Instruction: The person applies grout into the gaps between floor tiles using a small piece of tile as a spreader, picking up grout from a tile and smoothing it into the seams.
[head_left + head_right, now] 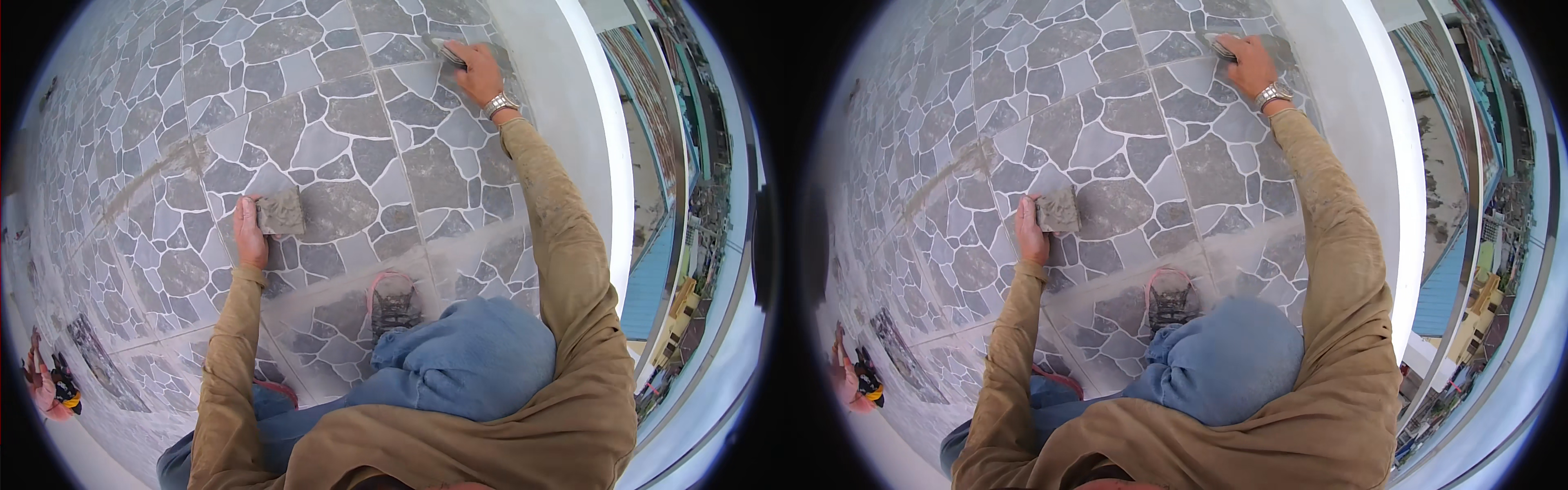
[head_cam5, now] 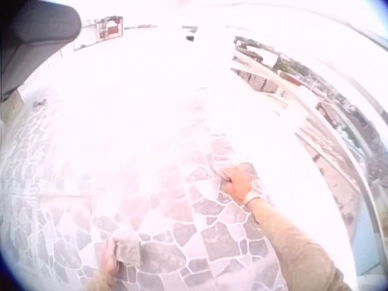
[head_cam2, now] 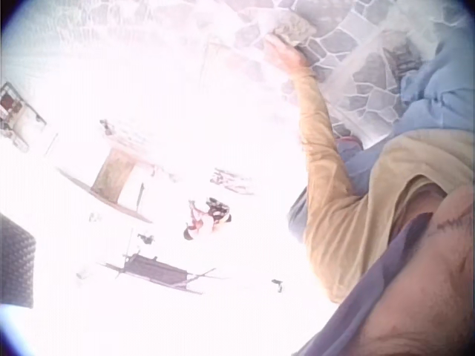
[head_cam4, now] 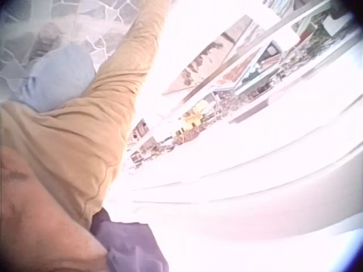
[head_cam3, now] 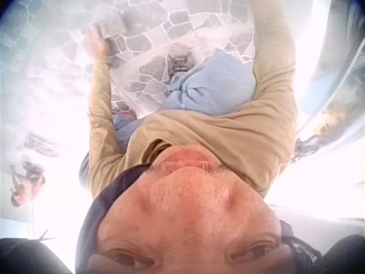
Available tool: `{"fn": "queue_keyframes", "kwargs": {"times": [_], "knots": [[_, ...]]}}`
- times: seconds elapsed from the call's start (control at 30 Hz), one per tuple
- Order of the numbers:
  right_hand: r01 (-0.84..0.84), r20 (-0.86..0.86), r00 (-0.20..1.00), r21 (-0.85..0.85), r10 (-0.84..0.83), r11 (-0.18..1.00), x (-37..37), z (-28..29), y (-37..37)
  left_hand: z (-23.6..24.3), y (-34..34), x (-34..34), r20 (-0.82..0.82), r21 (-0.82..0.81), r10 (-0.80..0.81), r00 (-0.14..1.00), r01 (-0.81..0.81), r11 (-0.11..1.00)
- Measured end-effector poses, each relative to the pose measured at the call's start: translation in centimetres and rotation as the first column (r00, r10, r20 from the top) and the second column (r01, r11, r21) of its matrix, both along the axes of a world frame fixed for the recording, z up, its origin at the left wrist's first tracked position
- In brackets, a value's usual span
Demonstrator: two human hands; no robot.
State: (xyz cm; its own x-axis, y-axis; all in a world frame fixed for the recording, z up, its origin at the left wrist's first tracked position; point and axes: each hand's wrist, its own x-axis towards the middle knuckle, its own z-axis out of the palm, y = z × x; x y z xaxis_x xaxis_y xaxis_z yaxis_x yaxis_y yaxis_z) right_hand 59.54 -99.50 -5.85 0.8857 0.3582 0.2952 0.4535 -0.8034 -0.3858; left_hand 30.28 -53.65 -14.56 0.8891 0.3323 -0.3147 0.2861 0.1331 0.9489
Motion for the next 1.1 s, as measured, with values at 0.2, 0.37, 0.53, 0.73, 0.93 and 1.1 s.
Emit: {"fn": "queue_keyframes", "kwargs": {"times": [0.2, 0.37, 0.53, 0.73, 0.93, 1.1], "knots": [[-0.149, -0.066, 0.988, -0.26, 0.137, 0.954, -4.7, -2.3, -1.9, 2.3, -1.6, -0.2, -0.049, -0.227, 0.008, 0.999, -0.019, 0.974], [0.214, -0.099, 0.952, -0.463, -0.29, 0.86, -0.7, 2.7, -2.1, 2.3, -1.1, -0.6, -0.041, -0.154, -0.009, 0.999, 0.003, 0.988], [0.321, -0.05, 0.922, -0.454, -0.383, 0.831, 3.2, 0.4, -4.5, 3.5, -2.9, 0.8, -0.051, -0.193, 0.029, 0.998, -0.038, 0.981], [0.121, -0.083, 0.981, -0.447, -0.176, 0.886, -0.6, -1.0, 8.5, 3.8, -2.8, 0.2, -0.038, -0.211, 0.122, 0.992, -0.127, 0.969], [-0.048, 0.029, 0.998, -0.307, 0.06, 0.951, 0.6, 1.5, 6.9, 3.0, -2.1, 0.2, -0.018, -0.246, 0.046, 0.999, -0.049, 0.968], [-0.217, 0.056, 0.966, -0.349, 0.251, 0.912, -4.6, -2.9, 4.2, 2.5, -1.7, -0.3, -0.032, -0.254, 0.072, 0.997, -0.078, 0.964]]}}
